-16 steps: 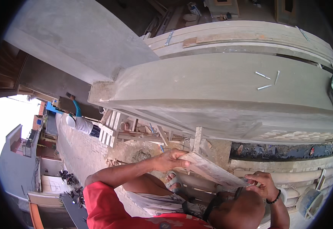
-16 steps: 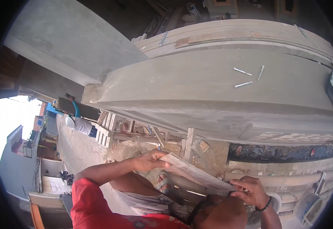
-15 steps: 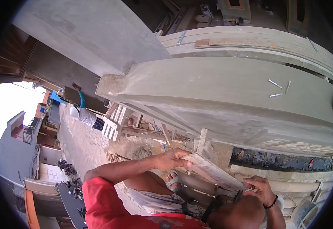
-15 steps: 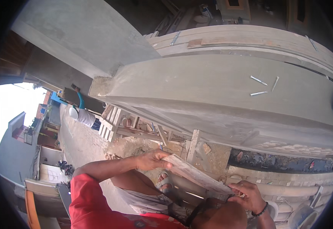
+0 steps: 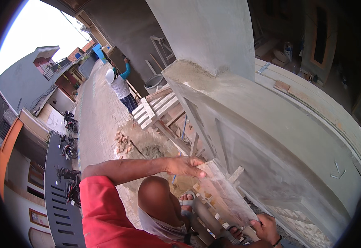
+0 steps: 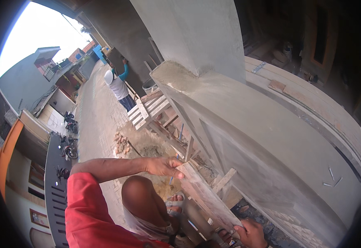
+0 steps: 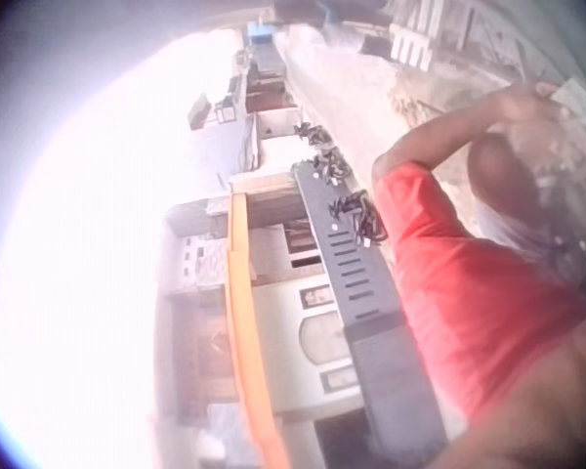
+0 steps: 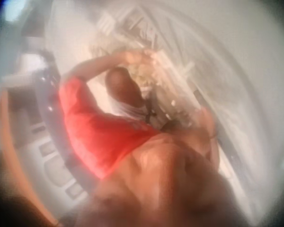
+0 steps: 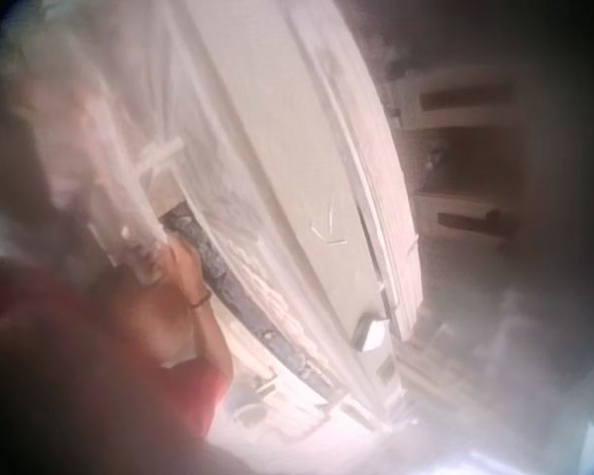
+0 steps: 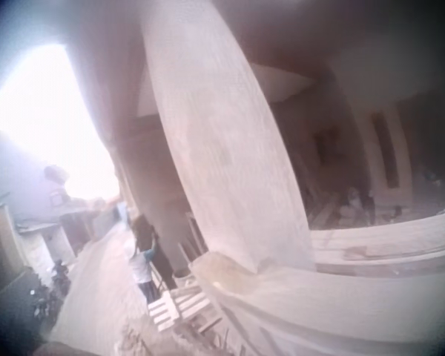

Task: The person uses a hammer and chisel to chip away excess concrete on a curved wall section, then applies a liquid with a brush to the same area. The person works while sitting on a bamboo scaffold.

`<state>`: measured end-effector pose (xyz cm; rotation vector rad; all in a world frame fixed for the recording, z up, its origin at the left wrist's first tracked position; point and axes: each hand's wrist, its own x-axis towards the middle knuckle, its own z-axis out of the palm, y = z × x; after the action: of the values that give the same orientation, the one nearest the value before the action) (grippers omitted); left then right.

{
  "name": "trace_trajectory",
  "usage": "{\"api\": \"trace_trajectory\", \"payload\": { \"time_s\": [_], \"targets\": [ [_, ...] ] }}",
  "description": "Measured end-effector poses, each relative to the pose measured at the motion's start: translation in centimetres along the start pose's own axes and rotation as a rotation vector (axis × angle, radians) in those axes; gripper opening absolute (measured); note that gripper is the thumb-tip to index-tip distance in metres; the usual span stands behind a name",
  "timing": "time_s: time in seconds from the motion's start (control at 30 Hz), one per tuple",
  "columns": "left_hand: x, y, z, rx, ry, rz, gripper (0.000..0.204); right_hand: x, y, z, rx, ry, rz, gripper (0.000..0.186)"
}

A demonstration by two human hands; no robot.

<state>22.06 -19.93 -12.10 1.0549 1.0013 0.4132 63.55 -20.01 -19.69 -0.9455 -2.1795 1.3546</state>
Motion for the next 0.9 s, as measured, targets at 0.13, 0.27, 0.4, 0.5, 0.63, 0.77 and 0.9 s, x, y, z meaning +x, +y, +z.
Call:
{"api": "trace_trajectory", "payload": {
  "time_s": [0.13, 0.27, 0.4, 0.5, 0.63, 0.77, 0.9],
  "targets": [
    [-0.9, -1.4, -0.7, -0.115, 0.079, -0.008, 0.04, 2.0, -4.8, -1.1, -0.235, -0.248, 0.556, 0.032],
    [-0.8, -6.1, -2.1, -0.247, 0.093, 0.002, 0.04, 0.9, 1.3, 1.2, -0.347, -0.203, 0.212, 0.021],
    [0.3, -10.0, -2.5, -0.424, 0.036, 0.06, 0.042, 1.3, 2.6, 2.0, -0.398, -0.216, 0.1, 0.012],
    [1.4, -11.9, -2.6, -0.499, 0.033, 0.086, 0.042, 1.6, 2.5, 1.8, -0.342, -0.231, 0.146, 0.012],
    [3.4, -15.8, -2.6, -0.518, 0.091, 0.082, 0.038, 2.0, 2.0, 1.2, -0.23, -0.137, 0.096, 0.011],
    [5.3, -15.7, -2.7, -0.137, 0.154, 0.138, 0.049, 1.2, 4.3, 1.7, -0.296, -0.147, 0.151, 0.013],
    [6.5, -13.5, -1.3, 0.625, 0.422, 0.493, 0.062, 0.8, 6.3, 2.1, -0.601, -0.504, 0.241, 0.021]
  ]
}}
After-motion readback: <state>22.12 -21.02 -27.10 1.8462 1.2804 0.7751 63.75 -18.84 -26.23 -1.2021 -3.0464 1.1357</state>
